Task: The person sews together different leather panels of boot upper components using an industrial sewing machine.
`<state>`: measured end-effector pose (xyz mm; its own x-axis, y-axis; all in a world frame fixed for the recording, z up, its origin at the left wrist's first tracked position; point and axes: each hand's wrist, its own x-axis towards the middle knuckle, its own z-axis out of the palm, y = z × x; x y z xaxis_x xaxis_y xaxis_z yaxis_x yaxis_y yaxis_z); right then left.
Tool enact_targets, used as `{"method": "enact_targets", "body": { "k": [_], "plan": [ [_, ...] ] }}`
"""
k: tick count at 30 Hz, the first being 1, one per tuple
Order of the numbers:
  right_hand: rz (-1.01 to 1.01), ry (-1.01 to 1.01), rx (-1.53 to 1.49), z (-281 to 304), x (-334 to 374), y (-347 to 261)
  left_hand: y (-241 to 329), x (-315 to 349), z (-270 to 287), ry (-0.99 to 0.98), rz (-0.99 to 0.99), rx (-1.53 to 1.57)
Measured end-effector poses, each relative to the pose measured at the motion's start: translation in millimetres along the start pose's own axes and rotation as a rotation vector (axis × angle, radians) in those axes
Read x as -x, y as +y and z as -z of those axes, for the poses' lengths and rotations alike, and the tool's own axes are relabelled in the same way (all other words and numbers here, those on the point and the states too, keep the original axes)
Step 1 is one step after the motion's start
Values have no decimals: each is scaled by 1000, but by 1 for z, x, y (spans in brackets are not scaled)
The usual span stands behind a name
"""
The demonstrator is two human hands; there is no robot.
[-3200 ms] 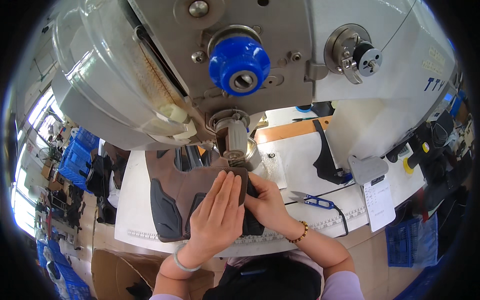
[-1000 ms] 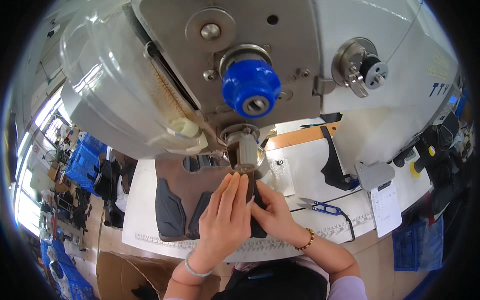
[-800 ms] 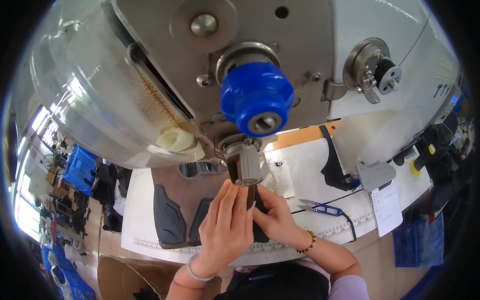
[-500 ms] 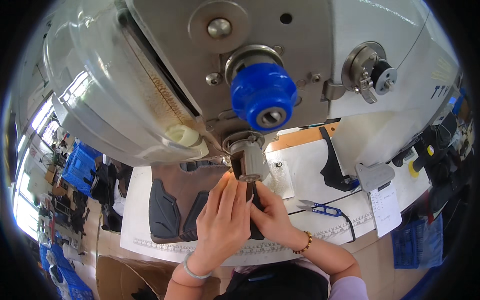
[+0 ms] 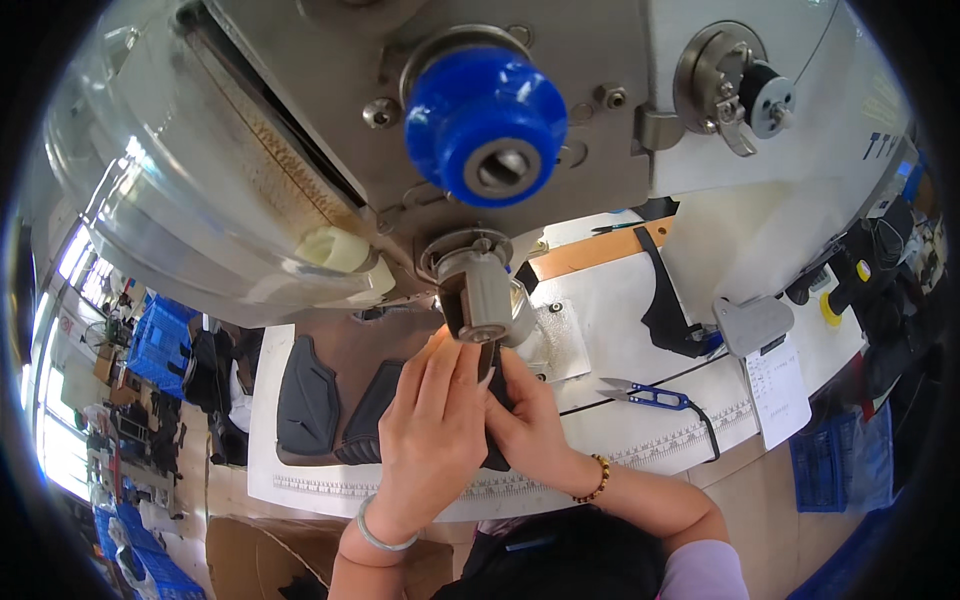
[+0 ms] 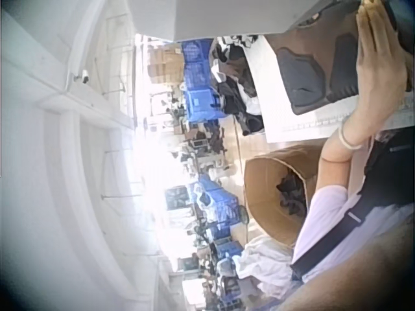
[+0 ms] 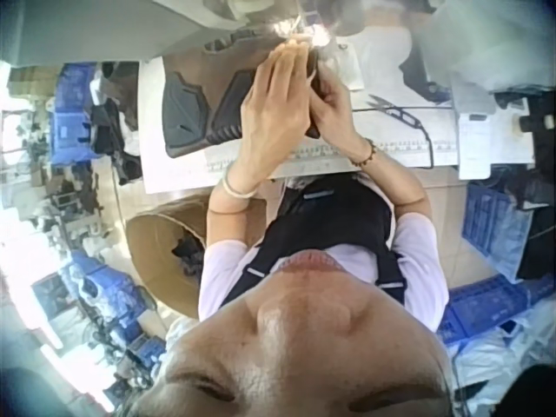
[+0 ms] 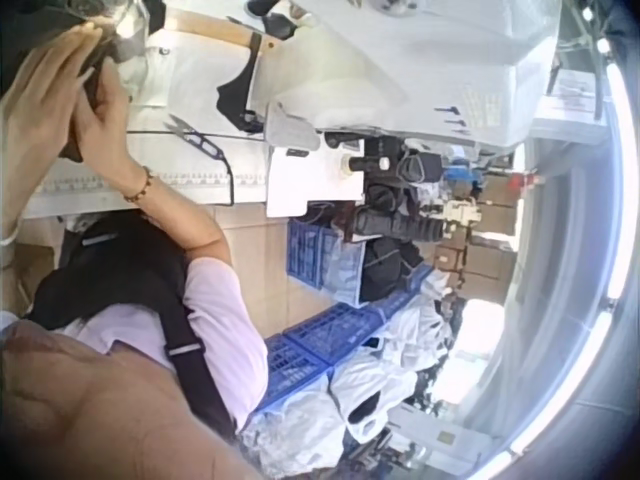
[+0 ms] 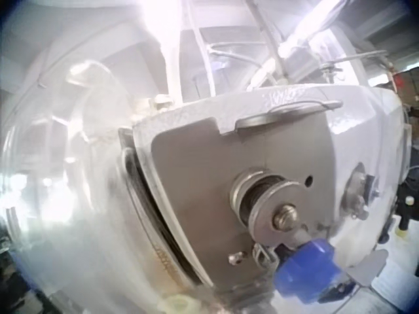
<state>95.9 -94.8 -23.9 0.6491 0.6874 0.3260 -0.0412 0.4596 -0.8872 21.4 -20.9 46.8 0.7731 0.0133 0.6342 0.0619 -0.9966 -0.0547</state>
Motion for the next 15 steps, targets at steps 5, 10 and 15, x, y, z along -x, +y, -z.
{"method": "enact_targets", "body": {
  "k": [5, 10, 15],
  "plan": [
    [16, 61, -129, -15, 1, -2, -3, 3, 4, -26, 29, 48],
    [28, 102, -182, -23, 2, 5, -7, 2, 4, 0, 44, 95],
    [65, 209, -227, -33, 3, 23, -19, -1, 2, 15, 17, 175]
  ]
}}
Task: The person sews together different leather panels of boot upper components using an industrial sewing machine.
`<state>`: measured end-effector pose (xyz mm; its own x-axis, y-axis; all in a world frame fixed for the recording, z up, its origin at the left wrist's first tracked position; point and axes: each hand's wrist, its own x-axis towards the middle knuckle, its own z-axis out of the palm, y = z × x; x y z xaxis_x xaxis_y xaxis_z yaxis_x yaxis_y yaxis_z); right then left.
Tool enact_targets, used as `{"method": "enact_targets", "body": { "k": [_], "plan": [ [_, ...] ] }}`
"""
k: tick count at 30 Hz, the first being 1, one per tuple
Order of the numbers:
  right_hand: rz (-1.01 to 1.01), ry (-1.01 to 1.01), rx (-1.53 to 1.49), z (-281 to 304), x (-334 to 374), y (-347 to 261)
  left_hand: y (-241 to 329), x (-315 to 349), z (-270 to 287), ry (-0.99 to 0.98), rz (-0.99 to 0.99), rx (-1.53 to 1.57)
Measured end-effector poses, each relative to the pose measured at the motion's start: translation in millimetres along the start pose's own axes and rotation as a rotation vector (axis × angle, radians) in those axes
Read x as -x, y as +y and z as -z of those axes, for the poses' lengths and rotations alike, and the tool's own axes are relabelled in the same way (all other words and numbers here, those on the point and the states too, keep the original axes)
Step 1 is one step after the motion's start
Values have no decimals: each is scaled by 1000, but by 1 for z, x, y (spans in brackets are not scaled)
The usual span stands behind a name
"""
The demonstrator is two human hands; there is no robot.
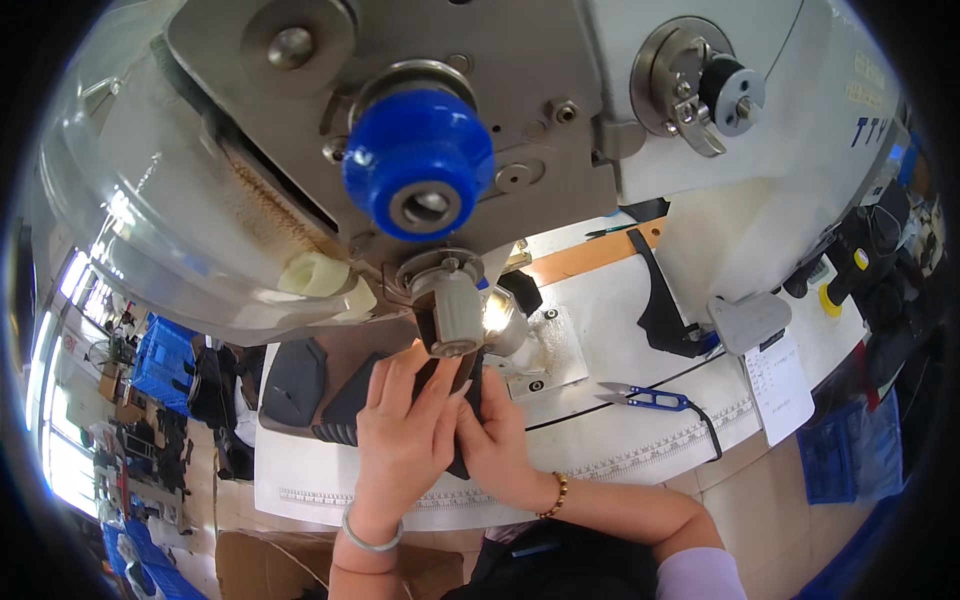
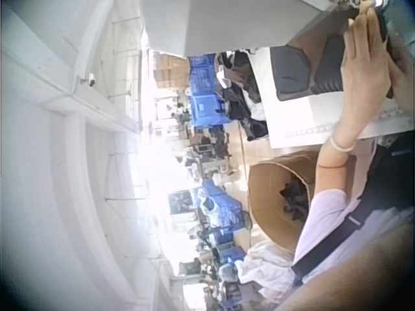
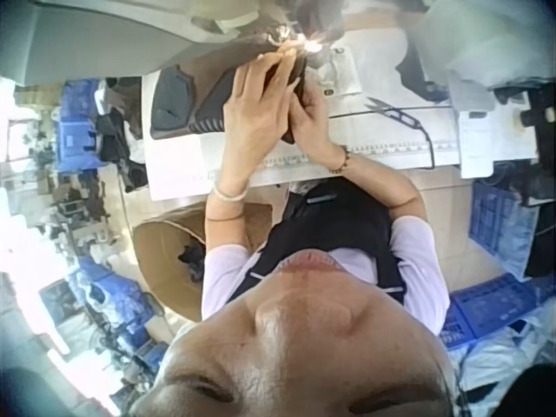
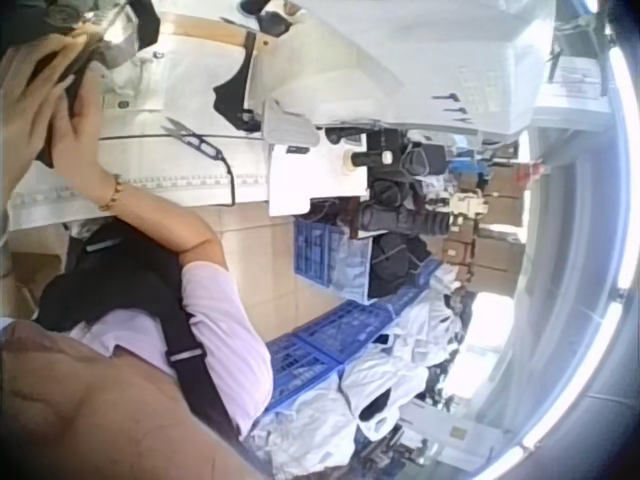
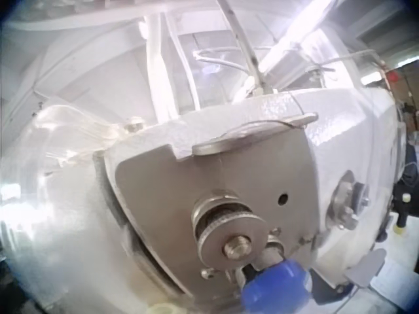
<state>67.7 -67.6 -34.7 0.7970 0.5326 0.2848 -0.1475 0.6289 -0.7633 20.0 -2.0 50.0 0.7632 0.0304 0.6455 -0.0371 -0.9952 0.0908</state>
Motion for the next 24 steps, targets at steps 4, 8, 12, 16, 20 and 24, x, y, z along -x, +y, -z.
{"method": "enact_targets", "body": {
  "k": [4, 8, 12, 16, 20, 24],
  "plan": [
    [77, 50, 41, -16, 3, 8, -10, 1, 5, -25, -29, 19],
    [128, 79, 128, -22, 7, 17, -20, 2, 5, -38, -80, 16],
    [219, 97, 186, -27, 5, 27, -28, 3, 5, -28, -116, 53],
    [219, 99, 211, -30, 5, 36, -31, 2, 5, -41, -133, 48],
    [283, 127, 249, -39, 1, 42, -43, 1, 8, -54, -229, -16],
    [369, 137, 236, -49, -5, 50, -50, 0, 2, -10, -219, 104]
  ]
}}
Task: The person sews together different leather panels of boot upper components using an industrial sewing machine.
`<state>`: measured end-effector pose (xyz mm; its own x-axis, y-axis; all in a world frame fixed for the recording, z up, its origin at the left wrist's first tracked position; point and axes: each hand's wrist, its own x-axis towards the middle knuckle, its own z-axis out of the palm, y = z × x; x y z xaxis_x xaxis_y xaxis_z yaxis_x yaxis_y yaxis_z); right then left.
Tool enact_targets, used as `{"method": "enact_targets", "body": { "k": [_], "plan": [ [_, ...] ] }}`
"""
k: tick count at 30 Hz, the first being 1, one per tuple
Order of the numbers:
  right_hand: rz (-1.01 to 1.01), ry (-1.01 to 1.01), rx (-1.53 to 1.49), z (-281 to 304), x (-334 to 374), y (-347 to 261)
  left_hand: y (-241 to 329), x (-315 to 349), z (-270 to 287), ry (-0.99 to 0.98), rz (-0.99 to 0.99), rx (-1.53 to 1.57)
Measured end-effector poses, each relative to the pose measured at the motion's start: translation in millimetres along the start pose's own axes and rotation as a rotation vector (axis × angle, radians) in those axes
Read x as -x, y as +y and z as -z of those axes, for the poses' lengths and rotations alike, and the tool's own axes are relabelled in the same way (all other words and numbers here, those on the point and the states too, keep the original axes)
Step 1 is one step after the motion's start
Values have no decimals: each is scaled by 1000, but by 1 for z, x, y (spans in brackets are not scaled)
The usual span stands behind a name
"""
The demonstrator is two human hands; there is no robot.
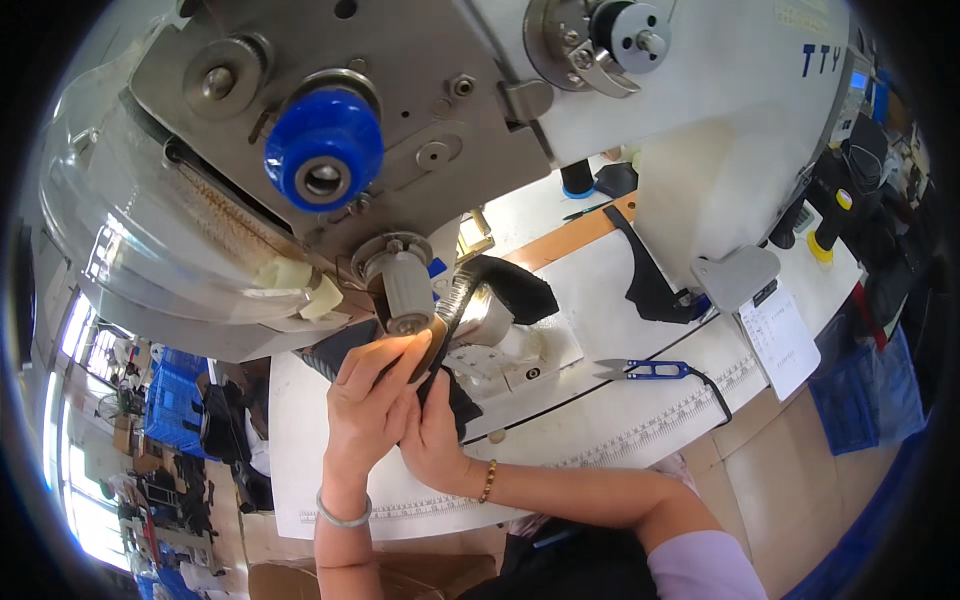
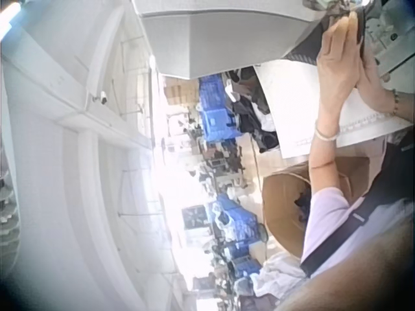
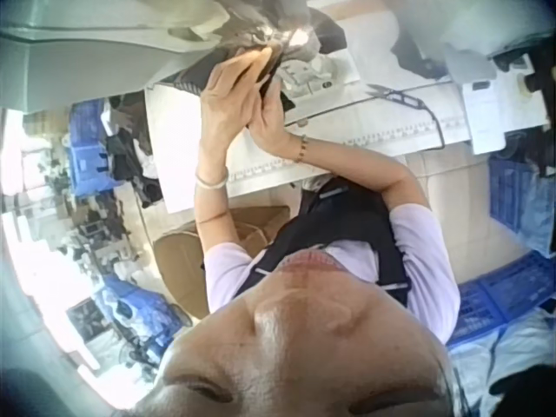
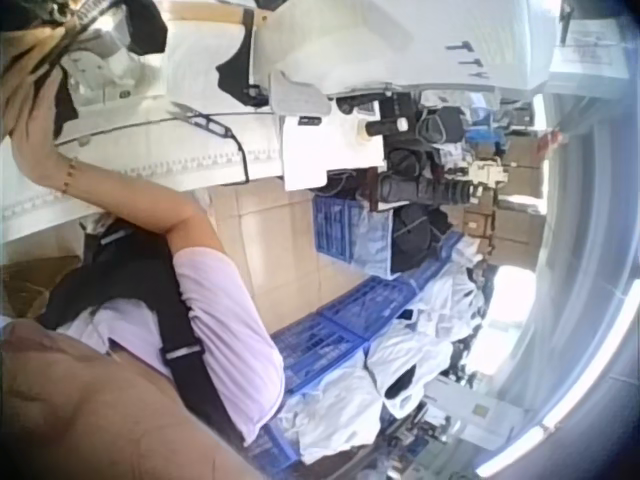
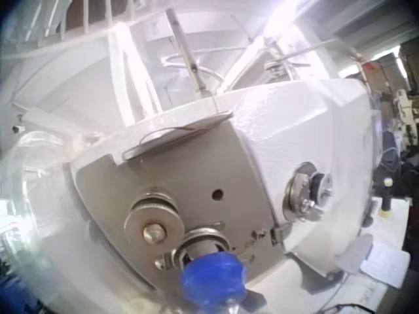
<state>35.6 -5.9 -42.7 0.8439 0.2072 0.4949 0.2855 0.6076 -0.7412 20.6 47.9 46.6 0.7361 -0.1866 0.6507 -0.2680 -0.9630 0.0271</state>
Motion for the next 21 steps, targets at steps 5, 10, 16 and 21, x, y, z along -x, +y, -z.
{"method": "enact_targets", "body": {
  "k": [5, 10, 16, 21],
  "plan": [
    [7, -58, 41, 10, 1, -4, 3, 4, -3, 47, 25, -2],
    [86, -507, 528, 19, 31, 1, 26, 0, -8, 79, 109, -97],
    [-27, -680, 309, 31, 17, 11, 26, 1, -18, 35, 50, -274],
    [752, -666, 746, 108, -39, -36, 14, 13, -26, 183, 13, -260]
  ]
}}
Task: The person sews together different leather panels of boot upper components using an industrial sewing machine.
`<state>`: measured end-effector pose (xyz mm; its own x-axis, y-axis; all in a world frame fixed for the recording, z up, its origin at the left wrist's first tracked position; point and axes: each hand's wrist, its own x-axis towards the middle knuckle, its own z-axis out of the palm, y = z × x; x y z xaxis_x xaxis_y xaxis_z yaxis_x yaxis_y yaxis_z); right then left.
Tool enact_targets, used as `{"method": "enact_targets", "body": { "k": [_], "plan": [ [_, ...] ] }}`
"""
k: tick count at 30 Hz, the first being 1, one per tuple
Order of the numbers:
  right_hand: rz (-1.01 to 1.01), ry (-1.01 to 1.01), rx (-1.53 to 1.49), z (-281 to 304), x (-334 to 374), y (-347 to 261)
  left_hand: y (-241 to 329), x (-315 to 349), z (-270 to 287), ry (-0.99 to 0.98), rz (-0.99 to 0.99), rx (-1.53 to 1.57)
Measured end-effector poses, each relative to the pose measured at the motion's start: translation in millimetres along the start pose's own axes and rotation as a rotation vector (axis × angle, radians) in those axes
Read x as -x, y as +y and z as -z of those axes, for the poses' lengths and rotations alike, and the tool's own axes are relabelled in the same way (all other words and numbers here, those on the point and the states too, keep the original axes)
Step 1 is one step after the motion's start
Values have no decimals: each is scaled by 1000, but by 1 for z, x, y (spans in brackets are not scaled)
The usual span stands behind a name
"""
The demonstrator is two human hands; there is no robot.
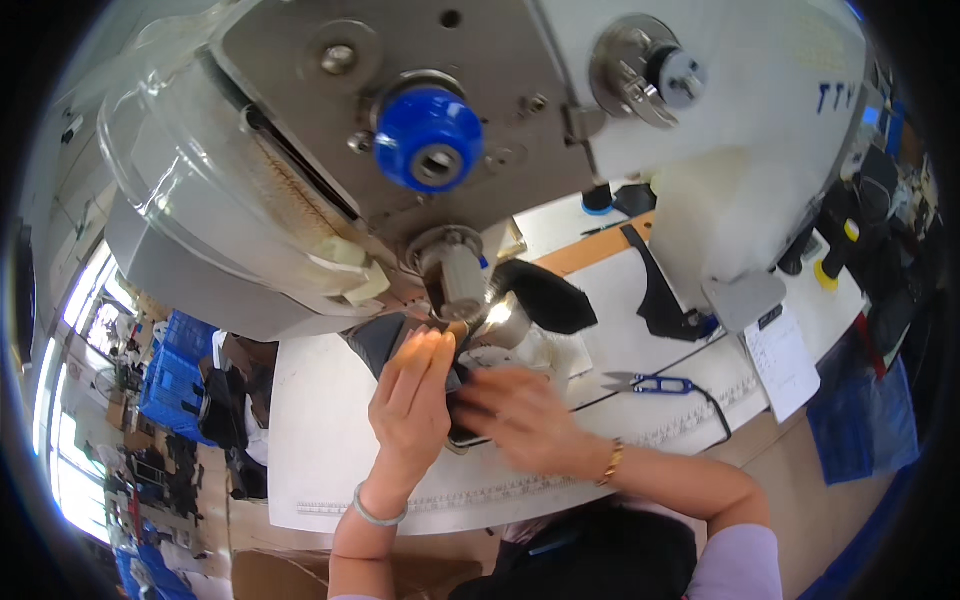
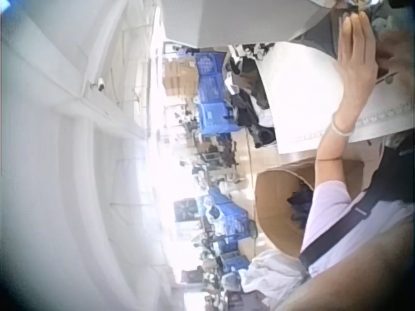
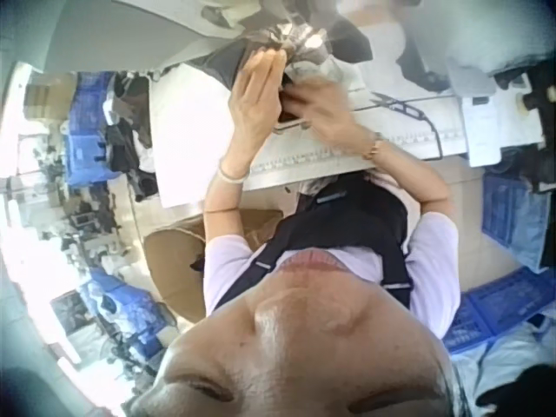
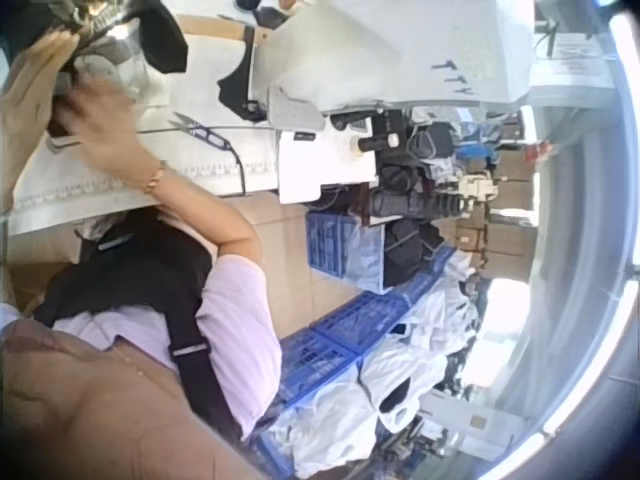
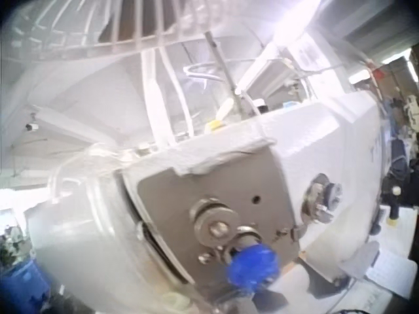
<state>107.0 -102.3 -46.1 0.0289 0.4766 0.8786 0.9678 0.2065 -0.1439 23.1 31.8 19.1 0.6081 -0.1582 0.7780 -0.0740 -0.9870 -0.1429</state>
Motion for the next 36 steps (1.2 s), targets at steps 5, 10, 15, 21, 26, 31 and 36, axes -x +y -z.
{"method": "enact_targets", "body": {
  "k": [5, 10, 15, 21, 26, 31, 36],
  "plan": [
    [-134, 226, 176, 46, -40, 51, 3, -2, -7, 103, -3, 10],
    [-132, 212, -5, 23, -30, 77, 0, -3, -10, 121, -27, 17],
    [-176, 239, -85, 29, -39, 74, -6, -4, -9, 142, -40, -12],
    [-102, 258, -46, 36, -46, 72, -14, -5, -13, 167, -30, 41],
    [-22, 261, 83, 39, -45, 70, -25, -8, -15, 188, -91, 100],
    [6, 221, 58, 41, -49, 73, -29, -6, -16, 210, -132, 118],
    [-3, 240, 99, 39, -47, 72, -33, -5, -21, 235, -146, 140]
  ]
}}
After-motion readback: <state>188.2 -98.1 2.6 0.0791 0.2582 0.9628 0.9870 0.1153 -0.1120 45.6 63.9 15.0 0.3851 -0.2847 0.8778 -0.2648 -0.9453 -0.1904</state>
